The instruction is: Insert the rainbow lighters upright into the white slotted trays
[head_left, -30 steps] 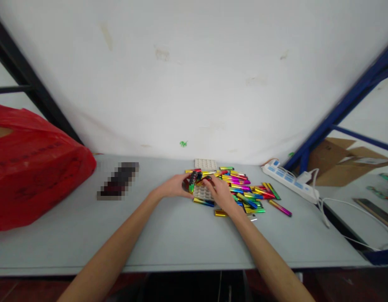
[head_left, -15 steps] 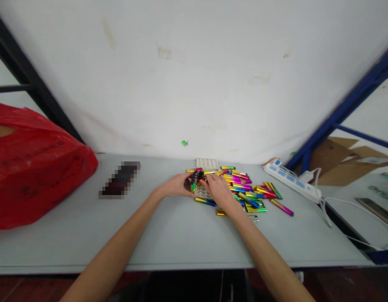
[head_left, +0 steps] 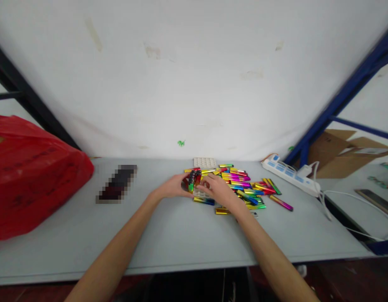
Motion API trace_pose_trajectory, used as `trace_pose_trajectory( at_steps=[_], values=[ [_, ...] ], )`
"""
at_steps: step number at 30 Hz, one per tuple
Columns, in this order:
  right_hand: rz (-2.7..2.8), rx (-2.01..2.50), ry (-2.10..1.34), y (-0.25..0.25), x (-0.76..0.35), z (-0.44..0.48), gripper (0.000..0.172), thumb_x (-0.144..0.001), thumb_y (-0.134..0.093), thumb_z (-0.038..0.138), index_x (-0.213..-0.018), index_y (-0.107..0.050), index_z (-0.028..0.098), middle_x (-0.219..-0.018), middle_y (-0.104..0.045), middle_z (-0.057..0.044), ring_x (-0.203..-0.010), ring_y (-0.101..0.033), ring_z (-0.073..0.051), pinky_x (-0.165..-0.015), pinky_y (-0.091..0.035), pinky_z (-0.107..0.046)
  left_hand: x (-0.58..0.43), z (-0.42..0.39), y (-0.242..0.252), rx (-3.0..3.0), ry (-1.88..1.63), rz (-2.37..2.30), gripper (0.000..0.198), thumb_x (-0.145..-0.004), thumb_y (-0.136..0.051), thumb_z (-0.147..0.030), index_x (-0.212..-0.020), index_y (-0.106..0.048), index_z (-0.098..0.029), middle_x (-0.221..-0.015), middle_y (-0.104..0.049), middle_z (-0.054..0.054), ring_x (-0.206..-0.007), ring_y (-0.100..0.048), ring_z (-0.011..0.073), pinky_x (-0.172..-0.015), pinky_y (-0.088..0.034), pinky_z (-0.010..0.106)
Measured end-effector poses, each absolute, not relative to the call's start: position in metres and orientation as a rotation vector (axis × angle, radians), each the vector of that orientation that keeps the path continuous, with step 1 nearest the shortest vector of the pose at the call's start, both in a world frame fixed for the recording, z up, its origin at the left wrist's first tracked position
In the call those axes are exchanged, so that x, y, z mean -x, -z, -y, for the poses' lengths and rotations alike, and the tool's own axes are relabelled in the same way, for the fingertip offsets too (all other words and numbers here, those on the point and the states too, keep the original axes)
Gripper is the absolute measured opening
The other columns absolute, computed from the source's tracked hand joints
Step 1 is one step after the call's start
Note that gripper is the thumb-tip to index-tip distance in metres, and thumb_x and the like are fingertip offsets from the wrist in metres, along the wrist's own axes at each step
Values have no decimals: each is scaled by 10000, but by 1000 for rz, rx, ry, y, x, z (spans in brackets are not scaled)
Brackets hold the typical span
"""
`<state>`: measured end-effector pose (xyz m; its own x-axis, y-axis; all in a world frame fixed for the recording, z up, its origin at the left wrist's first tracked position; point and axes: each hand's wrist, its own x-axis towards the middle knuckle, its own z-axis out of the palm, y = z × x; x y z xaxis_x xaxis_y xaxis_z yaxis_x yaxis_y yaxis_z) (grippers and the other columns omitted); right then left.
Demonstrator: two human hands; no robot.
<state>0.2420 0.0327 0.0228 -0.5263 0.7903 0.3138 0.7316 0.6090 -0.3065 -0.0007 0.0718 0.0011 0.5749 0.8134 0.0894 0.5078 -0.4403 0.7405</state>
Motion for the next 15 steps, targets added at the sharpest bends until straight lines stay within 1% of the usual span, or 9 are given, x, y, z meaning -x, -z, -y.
trace_pose_trajectory(
  at_steps=[1, 3, 5, 8, 10, 12, 13, 15],
  values=[
    [2449, 1157, -255, -26, -247, -28, 256, -1044, -618, 410, -957, -697, 183, -926, -702, -57, -846, -651, -192, -764, -466, -295, 1, -72, -1, -2124, -590, -1037, 904, -646, -922, -510, -1413, -593, -163, -1225, -761, 95, -1039, -708, 301, -913, -566, 376],
    [2524, 1110, -308, -29, -257, -16, 210, -1012, -674, 383, -936, -701, 189, -950, -703, -58, -893, -661, -206, -786, -480, -302, 0, -72, 1, -2112, -620, -1012, 910, -645, -924, -514, -1420, -593, -172, -1258, -753, 97, -1078, -703, 306, -947, -561, 384],
    [2588, 1136, -246, -27, -263, -4, 156, -969, -735, 348, -976, -713, 194, -1011, -709, -74, -977, -667, -239, -851, -498, -339, 0, -72, 2, -2094, -644, -991, 917, -646, -923, -507, -1433, -589, -175, -1275, -748, 101, -1095, -700, 304, -953, -562, 381],
    [2624, 1260, -63, -18, -262, 13, 193, -932, -770, 305, -1075, -707, 191, -1114, -701, -107, -1096, -649, -296, -949, -504, -414, 0, -72, 4, -2077, -660, -978, 949, -634, -931, -485, -1457, -575, -175, -1269, -750, 105, -1102, -699, 304, -952, -565, 373],
    [2627, 1330, 35, -14, -258, 21, 185, -947, -741, 272, -1104, -696, 186, -1154, -694, -127, -1137, -635, -319, -974, -500, -439, 0, -72, 4, -2070, -668, -978, 956, -621, -937, -473, -1458, -577, -183, -1249, -758, 99, -1099, -700, 306, -950, -567, 375],
    [2629, 1351, 90, -12, -254, 25, 137, -990, -665, 246, -1110, -685, 183, -1163, -694, -138, -1148, -630, -325, -978, -496, -446, 0, -72, 4, -2057, -675, -971, 931, -623, -933, -465, -1444, -590, -188, -1225, -765, 94, -1084, -707, 306, -940, -572, 378],
    [2618, 1352, 98, -13, -253, 26, 128, -1015, -617, 240, -1109, -679, 179, -1160, -696, -143, -1146, -630, -325, -978, -493, -449, 0, -71, 3, -2050, -676, -964, 913, -630, -928, -463, -1436, -596, -190, -1213, -769, 90, -1075, -710, 303, -934, -574, 378],
    [2561, 1344, 31, -16, -255, 26, 164, -1059, -525, 247, -1112, -664, 177, -1138, -709, -144, -1109, -647, -310, -963, -493, -441, 0, -71, 3, -2042, -672, -952, 885, -642, -920, -456, -1424, -602, -192, -1190, -774, 83, -1065, -714, 298, -924, -577, 375]
  ],
)
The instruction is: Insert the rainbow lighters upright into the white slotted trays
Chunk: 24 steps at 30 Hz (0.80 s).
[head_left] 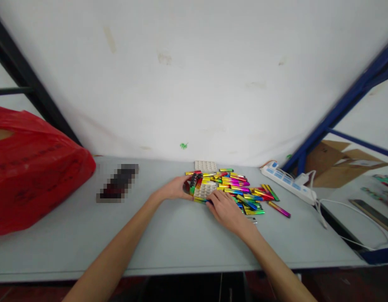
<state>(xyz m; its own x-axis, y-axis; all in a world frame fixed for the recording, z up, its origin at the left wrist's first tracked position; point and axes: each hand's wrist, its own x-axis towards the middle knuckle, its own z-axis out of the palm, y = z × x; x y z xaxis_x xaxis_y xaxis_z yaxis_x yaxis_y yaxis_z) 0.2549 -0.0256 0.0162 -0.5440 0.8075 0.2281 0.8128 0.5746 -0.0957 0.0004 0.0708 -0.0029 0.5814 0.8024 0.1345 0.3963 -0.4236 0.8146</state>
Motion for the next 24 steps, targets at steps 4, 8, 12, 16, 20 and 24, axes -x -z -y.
trace_pose_trajectory(
  at_steps=[4, 8, 12, 16, 20, 24],
  values=[
    [2290, 1289, -370, -25, -268, 15, 264, -1101, -447, 346, -1182, -644, 190, -951, -741, -74, -846, -686, -231, -799, -512, -353, 0, -70, 2, -2050, -657, -981, 853, -636, -921, -437, -1394, -619, -187, -1141, -781, 73, -1005, -727, 288, -877, -584, 365],
    [1914, 1211, -546, -29, -277, -10, 338, -1007, -598, 511, -1052, -724, 201, -853, -725, -39, -731, -646, -203, -702, -497, -318, -1, -70, 0, -2072, -626, -1019, 837, -616, -931, -416, -1365, -636, -185, -1078, -787, 57, -898, -729, 272, -783, -587, 342],
    [1544, 1058, -761, -29, -271, -38, 433, -878, -698, 631, -908, -702, 199, -877, -709, -41, -823, -652, -206, -735, -530, -312, -2, -71, 0, -2115, -611, -1025, 920, -608, -933, -415, -1433, -590, -194, -1085, -783, 38, -877, -719, 255, -784, -583, 334],
    [1280, 914, -1061, -35, -254, -56, 502, -851, -641, 739, -924, -587, 245, -906, -719, -38, -841, -695, -210, -703, -559, -315, -1, -71, 2, -2115, -624, -1014, 926, -591, -945, -443, -1414, -604, -191, -1154, -776, 53, -937, -717, 275, -833, -585, 356],
    [1253, 833, -1254, -33, -244, -59, 472, -868, -651, 710, -1003, -529, 275, -865, -728, -25, -821, -726, -219, -682, -567, -320, -1, -70, 1, -2102, -635, -1008, 901, -595, -945, -434, -1401, -615, -205, -1199, -769, 53, -977, -713, 280, -870, -579, 360],
    [1324, 867, -1188, -20, -241, -56, 458, -887, -648, 676, -1076, -572, 266, -780, -660, 17, -743, -690, -191, -692, -567, -312, -1, -70, -1, -2104, -587, -1041, 931, -602, -936, -445, -1426, -596, -180, -1180, -770, 67, -936, -713, 280, -825, -576, 354]
  ],
)
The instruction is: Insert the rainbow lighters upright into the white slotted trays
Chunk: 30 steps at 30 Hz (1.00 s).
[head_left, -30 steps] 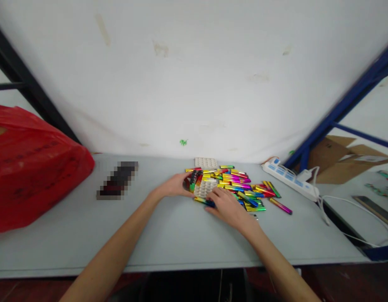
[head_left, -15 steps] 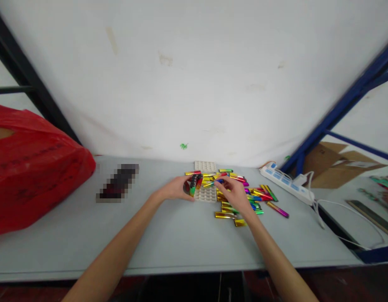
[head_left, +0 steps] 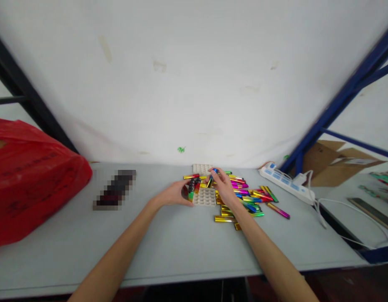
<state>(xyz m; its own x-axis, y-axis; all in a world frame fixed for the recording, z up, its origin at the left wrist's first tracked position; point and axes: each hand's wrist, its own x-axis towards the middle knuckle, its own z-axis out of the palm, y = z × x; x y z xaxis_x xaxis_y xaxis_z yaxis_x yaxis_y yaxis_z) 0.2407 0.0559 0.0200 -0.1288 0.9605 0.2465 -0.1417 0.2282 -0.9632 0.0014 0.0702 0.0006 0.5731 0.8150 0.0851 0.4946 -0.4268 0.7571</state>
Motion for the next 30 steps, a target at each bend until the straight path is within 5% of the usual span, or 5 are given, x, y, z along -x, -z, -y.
trace_pose_trajectory(
  at_steps=[8, 14, 21, 30],
  values=[
    [1457, 1079, -1231, -9, -228, -44, 562, -892, -501, 821, -926, -547, 262, -569, -383, 96, -418, -295, -106, -397, -264, -245, 0, -71, 0, -2147, -555, -1069, 914, -623, -928, -480, -1419, -593, -180, -1183, -770, 67, -926, -712, 266, -821, -571, 341],
    [1486, 1313, -1055, -6, -224, -42, 663, -972, -357, 771, -570, -444, 251, -455, -348, 48, -469, -400, -142, -510, -335, -283, 1, -71, 0, -2137, -548, -1073, 942, -632, -919, -524, -1439, -579, -178, -1149, -777, 63, -968, -718, 283, -853, -578, 353],
    [1573, 1374, -946, -4, -222, -40, 528, -1024, -370, 427, -540, -461, 237, -501, -457, 9, -567, -474, -163, -598, -332, -284, -1, -68, -10, -2123, -502, -1089, 879, -650, -903, -531, -1393, -613, -162, -1141, -775, 63, -942, -722, 281, -843, -590, 356],
    [1501, 1276, -990, -13, -226, -36, 691, -1018, -297, 694, -519, -441, 238, -469, -399, 35, -499, -419, -140, -580, -334, -282, 2, -71, -2, -2098, -555, -1054, 962, -634, -916, -513, -1467, -568, -182, -1169, -772, 68, -1031, -711, 295, -902, -581, 370]
  ],
)
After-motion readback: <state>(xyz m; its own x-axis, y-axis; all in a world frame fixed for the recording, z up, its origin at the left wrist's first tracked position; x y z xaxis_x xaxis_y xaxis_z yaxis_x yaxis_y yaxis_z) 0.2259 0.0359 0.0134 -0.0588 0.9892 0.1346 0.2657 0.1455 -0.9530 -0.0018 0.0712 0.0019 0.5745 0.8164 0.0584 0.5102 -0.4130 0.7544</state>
